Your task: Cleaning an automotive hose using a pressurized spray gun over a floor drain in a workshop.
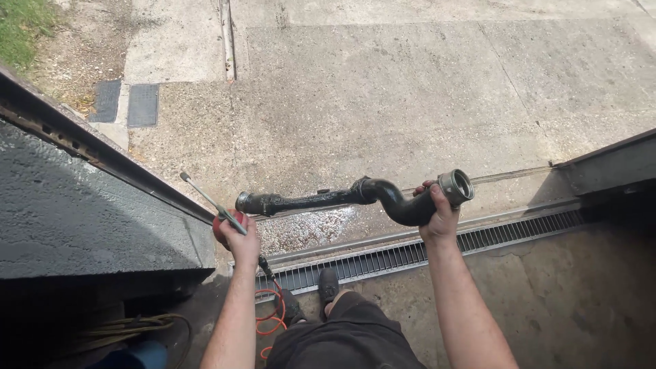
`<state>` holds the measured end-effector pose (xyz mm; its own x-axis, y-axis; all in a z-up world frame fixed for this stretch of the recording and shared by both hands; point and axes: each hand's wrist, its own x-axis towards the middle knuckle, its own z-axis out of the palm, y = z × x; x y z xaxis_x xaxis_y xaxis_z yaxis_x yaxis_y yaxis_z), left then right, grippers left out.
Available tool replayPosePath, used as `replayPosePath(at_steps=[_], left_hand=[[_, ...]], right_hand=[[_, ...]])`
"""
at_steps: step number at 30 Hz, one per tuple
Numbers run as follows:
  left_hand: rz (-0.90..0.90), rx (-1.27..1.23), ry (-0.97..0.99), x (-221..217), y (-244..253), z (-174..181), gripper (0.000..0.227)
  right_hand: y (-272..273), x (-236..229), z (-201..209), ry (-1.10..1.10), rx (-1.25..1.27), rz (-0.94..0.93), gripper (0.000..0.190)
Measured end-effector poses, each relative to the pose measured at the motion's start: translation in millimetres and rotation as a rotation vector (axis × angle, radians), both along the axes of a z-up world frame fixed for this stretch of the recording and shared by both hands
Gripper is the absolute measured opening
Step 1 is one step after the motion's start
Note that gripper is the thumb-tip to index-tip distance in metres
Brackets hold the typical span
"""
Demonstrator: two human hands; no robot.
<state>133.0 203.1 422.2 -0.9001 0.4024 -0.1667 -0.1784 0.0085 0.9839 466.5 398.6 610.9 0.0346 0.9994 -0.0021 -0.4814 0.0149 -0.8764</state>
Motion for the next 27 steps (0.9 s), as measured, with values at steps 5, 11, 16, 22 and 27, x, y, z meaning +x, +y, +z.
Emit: replayPosePath(at_steps=[5, 11, 16, 22, 27], left_hand=[[-0.149, -0.097, 0.099, 20, -21, 33, 0.053], [-0.315, -0.227, 0.231, 36, -14, -30, 0.045], [-0.239, -0.414, 0.367, 55, 5, -187, 0.055], [-0.361, -0.368, 0.376, 61, 4, -313, 0.049], [-0.466, -0.406, 0.207, 64, -15, -350, 0.043]], right_hand=[[-7, -32, -74, -0.071, -0.061, -0.040, 0.024], [1, -81, -227, -0.363, -0.122, 0.099, 0.052], [32, -77, -378, -0.394, -0.218, 0.162, 0.039], [119, -81, -561, -0.393, -0.201, 0.157, 0.032], [159, -57, -669, -0.391, -0.380, 0.095, 0.073]])
